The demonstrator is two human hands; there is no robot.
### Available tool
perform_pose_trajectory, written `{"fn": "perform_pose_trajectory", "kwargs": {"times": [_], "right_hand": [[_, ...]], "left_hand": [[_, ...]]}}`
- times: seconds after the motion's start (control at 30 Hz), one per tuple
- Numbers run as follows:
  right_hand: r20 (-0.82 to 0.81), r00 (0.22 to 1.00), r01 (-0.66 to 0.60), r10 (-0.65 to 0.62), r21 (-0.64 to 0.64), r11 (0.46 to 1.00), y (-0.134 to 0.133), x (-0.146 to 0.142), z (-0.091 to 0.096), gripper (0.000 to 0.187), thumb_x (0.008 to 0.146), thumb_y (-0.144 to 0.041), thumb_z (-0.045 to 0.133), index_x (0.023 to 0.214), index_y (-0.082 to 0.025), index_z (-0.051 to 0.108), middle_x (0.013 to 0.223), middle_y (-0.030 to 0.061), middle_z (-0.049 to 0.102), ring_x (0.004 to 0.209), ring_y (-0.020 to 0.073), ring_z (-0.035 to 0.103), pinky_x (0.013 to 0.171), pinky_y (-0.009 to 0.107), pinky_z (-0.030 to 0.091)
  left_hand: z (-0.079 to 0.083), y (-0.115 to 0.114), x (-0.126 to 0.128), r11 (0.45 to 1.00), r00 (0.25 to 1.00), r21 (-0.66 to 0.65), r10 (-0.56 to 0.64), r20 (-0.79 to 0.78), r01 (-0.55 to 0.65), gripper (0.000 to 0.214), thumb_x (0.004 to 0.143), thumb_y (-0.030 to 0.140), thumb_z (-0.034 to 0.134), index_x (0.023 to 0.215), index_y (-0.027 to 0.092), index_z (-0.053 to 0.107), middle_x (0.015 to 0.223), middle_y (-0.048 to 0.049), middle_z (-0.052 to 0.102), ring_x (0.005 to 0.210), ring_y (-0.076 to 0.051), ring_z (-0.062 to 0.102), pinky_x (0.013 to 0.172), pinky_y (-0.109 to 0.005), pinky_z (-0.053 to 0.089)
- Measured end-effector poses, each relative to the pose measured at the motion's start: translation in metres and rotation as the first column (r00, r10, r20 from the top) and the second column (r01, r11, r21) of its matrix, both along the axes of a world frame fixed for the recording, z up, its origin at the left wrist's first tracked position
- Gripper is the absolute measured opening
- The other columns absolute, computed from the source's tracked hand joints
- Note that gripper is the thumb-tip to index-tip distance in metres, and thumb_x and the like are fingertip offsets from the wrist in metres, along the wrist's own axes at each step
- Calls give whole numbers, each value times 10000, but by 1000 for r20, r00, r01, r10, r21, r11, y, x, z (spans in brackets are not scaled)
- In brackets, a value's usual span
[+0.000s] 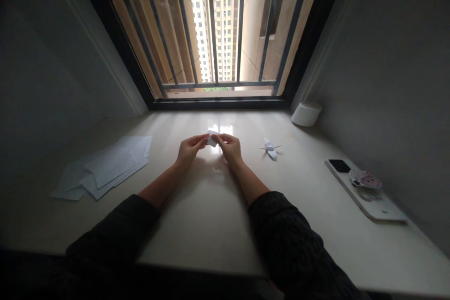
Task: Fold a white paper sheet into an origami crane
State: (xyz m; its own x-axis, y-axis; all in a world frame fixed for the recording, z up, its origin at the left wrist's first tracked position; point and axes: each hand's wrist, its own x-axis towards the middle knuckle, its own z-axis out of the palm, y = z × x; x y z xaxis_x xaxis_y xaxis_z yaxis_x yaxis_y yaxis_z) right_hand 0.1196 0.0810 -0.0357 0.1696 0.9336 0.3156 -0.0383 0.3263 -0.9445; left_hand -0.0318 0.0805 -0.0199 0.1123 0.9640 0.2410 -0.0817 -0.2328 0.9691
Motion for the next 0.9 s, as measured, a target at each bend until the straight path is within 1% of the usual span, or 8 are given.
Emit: {"fn": "perform_pose_trajectory", "kwargs": {"times": [0.13, 0.3, 0.5, 0.6, 0.7, 0.9], "right_hand": [[-30, 999, 22, -23, -15, 1000, -1, -2, 1, 332, 608, -510, 737, 728, -201, 723, 735, 47, 707, 690, 188, 623, 627, 303, 472], [-41, 997, 64, -66, -53, 997, -2, -3, 2, 329, 602, -501, 743, 723, -196, 719, 689, 50, 696, 652, 187, 615, 565, 291, 442], [-72, 995, 59, -64, -75, 995, -5, -4, 4, 336, 628, -510, 722, 715, -185, 730, 668, 47, 687, 623, 166, 576, 539, 286, 410], [-76, 996, 39, -45, -77, 996, -5, -4, 5, 329, 637, -508, 715, 714, -188, 733, 688, 50, 694, 635, 165, 576, 545, 284, 410], [-99, 995, 27, -35, -86, 996, -6, -4, 6, 303, 611, -484, 744, 705, -196, 735, 695, 50, 703, 642, 168, 584, 559, 285, 418], [-88, 996, 16, -22, -65, 998, -4, -4, 3, 305, 561, -454, 785, 737, -207, 748, 737, 53, 719, 710, 193, 620, 617, 299, 456]], "left_hand": [[2, -2, 2, 998, 997, -40, 48, 61, -46, 391, 614, 388, 774, 930, 161, 728, 972, -107, 715, 909, -238, 645, 818, -370, 478], [4, -4, 3, 998, 995, -38, 50, 85, -47, 392, 589, 367, 793, 914, 156, 733, 938, -98, 723, 915, -245, 646, 852, -387, 467], [1, -3, 3, 998, 994, -55, 43, 103, -38, 387, 576, 357, 802, 903, 160, 737, 940, -98, 723, 926, -253, 642, 866, -401, 464], [-1, -1, 2, 995, 991, -89, 47, 127, -35, 384, 575, 355, 805, 902, 166, 738, 918, -93, 726, 887, -236, 648, 862, -401, 470], [-2, 0, 2, 990, 984, -139, 52, 168, -29, 391, 579, 356, 802, 915, 168, 735, 906, -85, 728, 848, -213, 652, 861, -398, 475], [-2, 3, 0, 983, 972, -181, 74, 222, -33, 409, 565, 349, 810, 921, 162, 734, 937, -91, 720, 900, -216, 648, 870, -385, 473]]}}
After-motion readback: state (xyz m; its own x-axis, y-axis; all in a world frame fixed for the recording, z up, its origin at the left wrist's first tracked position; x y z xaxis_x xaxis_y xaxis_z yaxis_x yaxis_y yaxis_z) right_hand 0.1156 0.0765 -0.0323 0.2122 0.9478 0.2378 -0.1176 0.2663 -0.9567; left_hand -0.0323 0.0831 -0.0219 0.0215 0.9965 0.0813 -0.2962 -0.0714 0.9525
